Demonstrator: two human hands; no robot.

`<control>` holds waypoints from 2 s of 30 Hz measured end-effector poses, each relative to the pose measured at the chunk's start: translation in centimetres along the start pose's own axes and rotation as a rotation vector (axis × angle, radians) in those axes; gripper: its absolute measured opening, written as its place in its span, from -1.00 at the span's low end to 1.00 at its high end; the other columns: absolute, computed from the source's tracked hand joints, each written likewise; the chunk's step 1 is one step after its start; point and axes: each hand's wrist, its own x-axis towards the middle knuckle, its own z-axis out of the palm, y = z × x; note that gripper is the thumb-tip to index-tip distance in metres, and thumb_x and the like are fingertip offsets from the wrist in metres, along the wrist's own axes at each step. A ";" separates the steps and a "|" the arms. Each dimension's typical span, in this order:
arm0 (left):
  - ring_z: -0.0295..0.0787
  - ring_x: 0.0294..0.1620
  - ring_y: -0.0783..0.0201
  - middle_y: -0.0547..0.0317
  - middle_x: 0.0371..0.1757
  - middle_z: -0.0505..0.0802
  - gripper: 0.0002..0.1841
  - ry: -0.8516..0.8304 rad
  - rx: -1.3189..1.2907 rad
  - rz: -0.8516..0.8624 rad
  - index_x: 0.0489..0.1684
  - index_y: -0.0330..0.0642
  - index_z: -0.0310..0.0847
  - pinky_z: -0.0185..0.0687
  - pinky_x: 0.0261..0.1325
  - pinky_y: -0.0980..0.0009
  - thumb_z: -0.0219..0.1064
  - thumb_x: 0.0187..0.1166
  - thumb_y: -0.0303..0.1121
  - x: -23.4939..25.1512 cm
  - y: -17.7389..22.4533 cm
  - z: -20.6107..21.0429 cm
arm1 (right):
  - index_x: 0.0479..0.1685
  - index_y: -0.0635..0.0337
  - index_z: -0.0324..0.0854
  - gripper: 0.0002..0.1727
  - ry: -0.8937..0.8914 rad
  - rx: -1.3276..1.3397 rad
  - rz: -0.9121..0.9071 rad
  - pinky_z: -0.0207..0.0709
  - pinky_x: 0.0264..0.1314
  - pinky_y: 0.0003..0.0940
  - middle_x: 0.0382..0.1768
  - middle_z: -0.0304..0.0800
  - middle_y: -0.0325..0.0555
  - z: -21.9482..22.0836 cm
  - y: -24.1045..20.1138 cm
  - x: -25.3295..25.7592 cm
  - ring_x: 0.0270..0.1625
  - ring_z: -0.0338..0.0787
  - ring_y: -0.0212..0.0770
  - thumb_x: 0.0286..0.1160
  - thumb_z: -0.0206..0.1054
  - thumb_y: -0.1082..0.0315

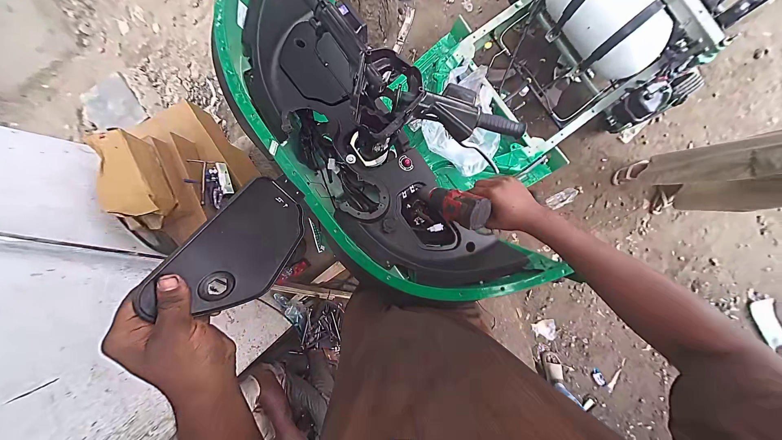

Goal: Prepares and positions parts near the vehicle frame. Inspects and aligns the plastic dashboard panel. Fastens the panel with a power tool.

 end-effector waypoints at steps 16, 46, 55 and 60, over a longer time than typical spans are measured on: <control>0.84 -0.12 0.29 0.16 -0.13 0.85 -0.80 0.014 0.083 -0.077 0.05 -0.30 0.62 0.81 -0.01 0.29 0.27 0.72 -0.34 -1.4 -1.7 -3.4 | 0.03 0.11 0.79 -0.56 -0.179 -0.075 0.082 0.63 -0.09 0.28 -0.12 0.83 0.04 5.8 3.4 2.2 0.03 0.82 0.21 0.07 0.56 0.21; 0.86 0.02 0.21 0.12 -0.02 0.86 -0.77 -0.115 -0.053 -0.056 0.14 -0.28 0.61 0.82 0.16 0.18 0.28 0.73 -0.33 -0.9 -0.4 -1.0 | -0.08 0.09 0.76 -0.52 -0.366 -0.090 0.222 0.60 -0.15 0.31 -0.12 0.85 0.06 6.2 1.7 2.8 -0.06 0.84 0.19 -0.04 0.68 0.11; 0.86 0.02 0.19 0.11 -0.03 0.86 -0.78 -0.119 -0.068 -0.032 0.12 -0.31 0.61 0.81 0.20 0.17 0.30 0.69 -0.36 -0.9 0.4 -2.1 | -0.18 0.06 0.76 -0.59 -0.379 -0.083 0.250 0.59 -0.22 0.33 -0.22 0.84 0.05 6.2 2.6 3.0 -0.09 0.84 0.20 -0.01 0.67 0.08; 0.85 0.07 0.19 0.09 0.02 0.85 -0.76 -0.135 -0.105 -0.033 0.15 -0.31 0.60 0.79 0.24 0.16 0.28 0.72 -0.34 -1.1 0.7 -1.5 | -0.20 0.03 0.76 -0.62 -0.378 -0.080 0.276 0.58 -0.25 0.33 -0.23 0.85 0.03 6.0 2.1 3.0 -0.10 0.84 0.19 0.00 0.64 0.08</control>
